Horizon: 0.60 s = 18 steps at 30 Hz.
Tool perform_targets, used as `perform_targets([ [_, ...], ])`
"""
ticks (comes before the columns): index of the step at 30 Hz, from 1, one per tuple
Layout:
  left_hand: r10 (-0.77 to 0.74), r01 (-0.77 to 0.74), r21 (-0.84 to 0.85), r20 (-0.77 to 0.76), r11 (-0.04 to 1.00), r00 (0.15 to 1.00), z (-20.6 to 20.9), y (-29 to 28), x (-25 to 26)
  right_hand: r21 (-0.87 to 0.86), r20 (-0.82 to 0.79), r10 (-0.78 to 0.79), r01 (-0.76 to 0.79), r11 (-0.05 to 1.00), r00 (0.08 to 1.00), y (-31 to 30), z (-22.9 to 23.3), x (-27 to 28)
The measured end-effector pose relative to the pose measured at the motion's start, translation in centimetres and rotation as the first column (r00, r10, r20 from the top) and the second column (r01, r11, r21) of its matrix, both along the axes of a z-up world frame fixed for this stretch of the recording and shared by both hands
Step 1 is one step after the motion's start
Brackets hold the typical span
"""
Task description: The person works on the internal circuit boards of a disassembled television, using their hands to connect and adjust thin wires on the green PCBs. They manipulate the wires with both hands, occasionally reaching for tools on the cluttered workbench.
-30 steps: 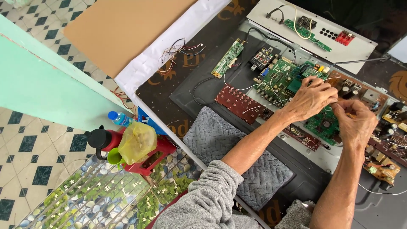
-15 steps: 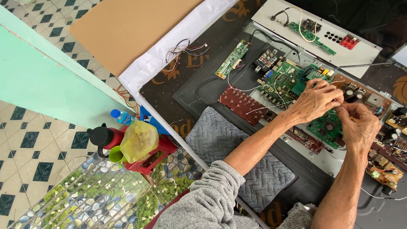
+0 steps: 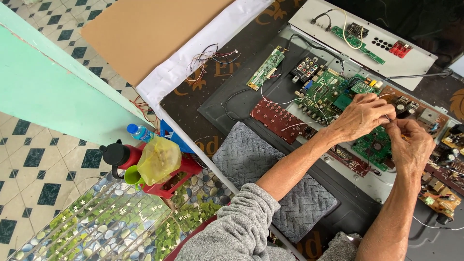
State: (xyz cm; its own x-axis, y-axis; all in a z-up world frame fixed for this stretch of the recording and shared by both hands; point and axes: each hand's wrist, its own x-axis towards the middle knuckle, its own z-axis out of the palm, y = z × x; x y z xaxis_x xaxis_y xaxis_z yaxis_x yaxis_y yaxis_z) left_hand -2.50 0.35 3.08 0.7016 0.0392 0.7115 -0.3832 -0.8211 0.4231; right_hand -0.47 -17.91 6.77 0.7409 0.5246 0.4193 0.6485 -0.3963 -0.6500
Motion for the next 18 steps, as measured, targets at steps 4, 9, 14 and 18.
perform_targets([
  [4,-0.02,0.02,-0.009,-0.035,1.0,0.999,-0.2,-0.1,0.0,-0.012,0.02,0.019,-0.019,1.0,1.0,-0.1,-0.3,0.2],
  [9,0.003,-0.002,0.014,-0.043,1.0,0.999,-0.7,-0.1,0.4,-0.004,-0.001,0.009,-0.009,1.0,1.0,0.0,0.1,-0.2],
  [14,0.025,-0.023,0.06,-0.032,0.998,0.999,-0.4,-0.1,0.2,-0.011,0.008,0.017,-0.017,1.0,1.0,-0.1,0.1,-0.2],
  [18,0.011,-0.01,0.02,-0.028,1.0,1.0,0.0,-0.2,-0.1,-0.013,0.023,0.022,-0.022,1.0,0.999,-0.1,-0.4,0.2],
])
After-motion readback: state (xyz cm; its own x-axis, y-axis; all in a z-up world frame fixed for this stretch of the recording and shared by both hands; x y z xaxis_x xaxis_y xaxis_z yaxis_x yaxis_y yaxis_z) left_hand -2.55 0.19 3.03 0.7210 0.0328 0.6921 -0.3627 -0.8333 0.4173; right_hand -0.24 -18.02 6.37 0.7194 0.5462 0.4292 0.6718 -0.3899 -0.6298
